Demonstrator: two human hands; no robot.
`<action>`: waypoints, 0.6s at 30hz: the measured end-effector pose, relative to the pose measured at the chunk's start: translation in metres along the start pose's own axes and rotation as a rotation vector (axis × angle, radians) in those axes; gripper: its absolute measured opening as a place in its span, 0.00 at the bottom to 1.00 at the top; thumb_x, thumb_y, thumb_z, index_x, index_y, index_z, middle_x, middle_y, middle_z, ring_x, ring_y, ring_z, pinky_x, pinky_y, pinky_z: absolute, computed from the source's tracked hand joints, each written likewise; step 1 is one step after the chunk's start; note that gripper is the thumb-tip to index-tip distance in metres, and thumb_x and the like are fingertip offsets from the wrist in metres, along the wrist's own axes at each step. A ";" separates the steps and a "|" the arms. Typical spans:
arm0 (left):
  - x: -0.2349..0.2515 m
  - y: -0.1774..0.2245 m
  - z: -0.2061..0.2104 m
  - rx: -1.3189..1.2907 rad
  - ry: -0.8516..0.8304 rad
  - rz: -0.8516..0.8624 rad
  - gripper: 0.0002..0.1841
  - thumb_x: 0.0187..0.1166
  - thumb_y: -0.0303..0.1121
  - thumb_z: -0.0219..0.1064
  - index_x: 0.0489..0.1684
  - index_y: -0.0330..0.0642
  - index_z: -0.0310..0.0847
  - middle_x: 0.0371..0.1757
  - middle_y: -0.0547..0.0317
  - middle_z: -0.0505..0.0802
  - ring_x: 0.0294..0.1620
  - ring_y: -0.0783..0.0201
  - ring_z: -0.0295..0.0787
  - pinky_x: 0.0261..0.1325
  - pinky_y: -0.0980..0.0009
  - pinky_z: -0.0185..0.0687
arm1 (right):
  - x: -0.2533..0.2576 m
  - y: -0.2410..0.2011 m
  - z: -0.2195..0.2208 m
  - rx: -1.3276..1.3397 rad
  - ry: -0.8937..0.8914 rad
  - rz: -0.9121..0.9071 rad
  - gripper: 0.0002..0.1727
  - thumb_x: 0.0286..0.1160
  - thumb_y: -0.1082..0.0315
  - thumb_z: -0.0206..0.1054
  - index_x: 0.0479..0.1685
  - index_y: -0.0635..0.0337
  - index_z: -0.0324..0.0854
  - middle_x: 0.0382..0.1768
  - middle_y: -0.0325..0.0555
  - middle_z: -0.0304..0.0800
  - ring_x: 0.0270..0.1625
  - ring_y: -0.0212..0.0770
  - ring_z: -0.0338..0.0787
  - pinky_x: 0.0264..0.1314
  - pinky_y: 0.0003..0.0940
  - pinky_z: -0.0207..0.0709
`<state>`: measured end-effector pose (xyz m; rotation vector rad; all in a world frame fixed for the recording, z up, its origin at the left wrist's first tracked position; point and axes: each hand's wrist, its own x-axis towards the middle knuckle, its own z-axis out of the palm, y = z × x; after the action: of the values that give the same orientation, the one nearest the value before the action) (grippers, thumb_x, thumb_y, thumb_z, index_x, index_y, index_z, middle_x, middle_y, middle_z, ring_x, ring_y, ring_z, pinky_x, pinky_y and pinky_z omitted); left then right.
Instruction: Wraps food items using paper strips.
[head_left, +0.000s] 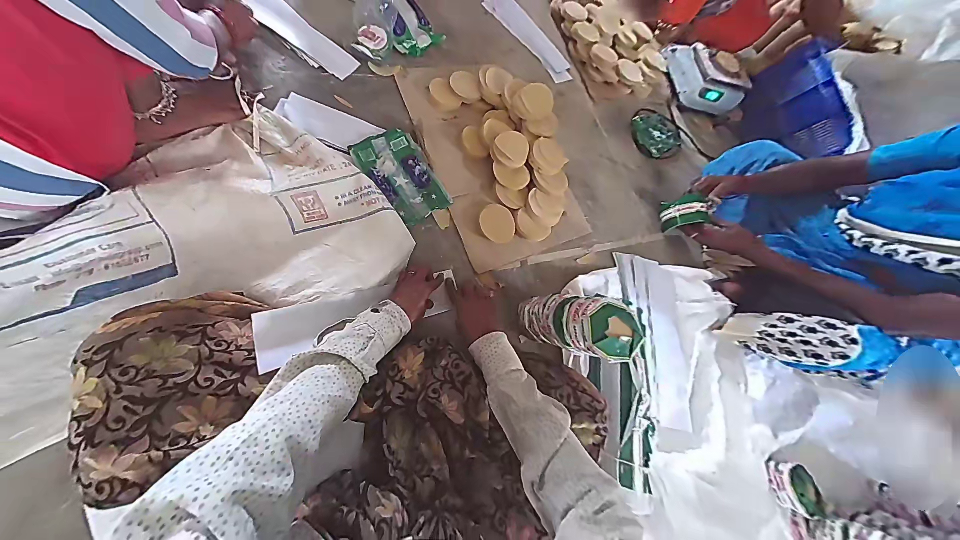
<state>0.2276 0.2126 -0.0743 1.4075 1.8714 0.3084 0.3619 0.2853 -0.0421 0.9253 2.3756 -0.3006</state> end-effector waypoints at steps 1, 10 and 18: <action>0.000 0.000 0.001 -0.004 0.010 0.002 0.35 0.78 0.26 0.70 0.89 0.49 0.66 0.81 0.33 0.74 0.83 0.32 0.65 0.86 0.39 0.54 | -0.007 0.001 0.003 0.000 -0.010 0.001 0.40 0.79 0.81 0.58 0.94 0.50 0.56 0.88 0.66 0.60 0.87 0.69 0.64 0.80 0.66 0.64; -0.003 0.003 0.003 0.033 0.011 -0.005 0.33 0.81 0.27 0.68 0.89 0.47 0.65 0.81 0.34 0.73 0.84 0.34 0.64 0.84 0.37 0.55 | -0.049 0.003 0.027 0.047 -0.052 0.018 0.37 0.87 0.75 0.54 0.96 0.43 0.53 0.93 0.60 0.52 0.93 0.68 0.52 0.84 0.74 0.52; 0.000 0.005 -0.001 0.075 -0.021 -0.010 0.35 0.81 0.29 0.68 0.91 0.47 0.62 0.84 0.33 0.70 0.85 0.32 0.63 0.85 0.36 0.54 | -0.068 0.006 0.015 0.022 -0.141 0.122 0.19 0.84 0.66 0.62 0.69 0.66 0.83 0.83 0.64 0.69 0.87 0.66 0.66 0.81 0.68 0.62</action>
<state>0.2301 0.2141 -0.0705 1.4454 1.8895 0.2206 0.4130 0.2461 -0.0152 1.0203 2.1815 -0.3333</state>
